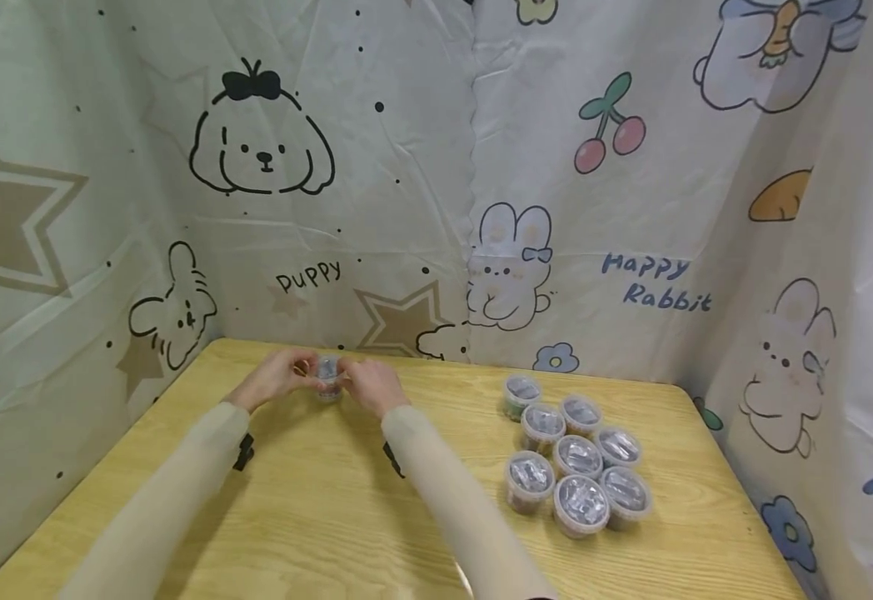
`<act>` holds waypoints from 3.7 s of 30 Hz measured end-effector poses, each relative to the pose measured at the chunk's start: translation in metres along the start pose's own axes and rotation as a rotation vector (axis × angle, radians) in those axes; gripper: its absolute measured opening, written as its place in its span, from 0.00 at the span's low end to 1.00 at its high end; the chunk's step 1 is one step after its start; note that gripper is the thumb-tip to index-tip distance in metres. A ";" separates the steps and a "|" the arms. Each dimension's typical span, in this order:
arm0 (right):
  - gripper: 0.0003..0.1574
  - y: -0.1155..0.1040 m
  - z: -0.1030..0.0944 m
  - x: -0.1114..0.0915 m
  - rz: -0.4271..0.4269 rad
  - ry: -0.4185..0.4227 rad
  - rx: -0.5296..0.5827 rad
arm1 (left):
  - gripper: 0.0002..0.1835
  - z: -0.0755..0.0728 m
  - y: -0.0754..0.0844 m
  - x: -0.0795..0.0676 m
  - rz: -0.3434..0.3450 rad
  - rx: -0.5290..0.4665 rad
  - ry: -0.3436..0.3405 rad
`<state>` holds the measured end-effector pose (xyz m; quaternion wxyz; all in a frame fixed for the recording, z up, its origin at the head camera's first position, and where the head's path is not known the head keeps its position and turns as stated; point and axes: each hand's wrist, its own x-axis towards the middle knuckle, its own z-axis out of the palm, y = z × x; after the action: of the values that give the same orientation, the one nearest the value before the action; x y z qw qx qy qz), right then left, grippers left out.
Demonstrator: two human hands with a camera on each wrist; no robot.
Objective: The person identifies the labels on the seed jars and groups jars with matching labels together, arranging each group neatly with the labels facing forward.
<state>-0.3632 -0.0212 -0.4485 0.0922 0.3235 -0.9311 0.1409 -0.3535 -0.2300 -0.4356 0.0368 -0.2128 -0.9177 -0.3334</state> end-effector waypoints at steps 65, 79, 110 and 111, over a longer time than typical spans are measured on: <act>0.22 0.028 -0.029 -0.048 0.298 -0.300 0.116 | 0.08 0.059 0.056 0.020 0.139 0.091 0.291; 0.16 0.042 -0.074 -0.096 0.364 -0.145 0.229 | 0.08 0.094 0.085 0.028 0.148 0.055 0.189; 0.04 0.096 -0.149 -0.216 0.283 -0.128 0.239 | 0.05 0.162 0.179 0.022 0.423 0.120 -0.158; 0.05 0.098 -0.149 -0.220 0.257 -0.132 0.228 | 0.06 0.164 0.181 0.022 0.434 0.120 -0.167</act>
<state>-0.2428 0.2274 -0.3853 -0.0252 0.2187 -0.9468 0.2348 -0.2857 0.0054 -0.4498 0.0441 -0.4292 -0.8686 -0.2437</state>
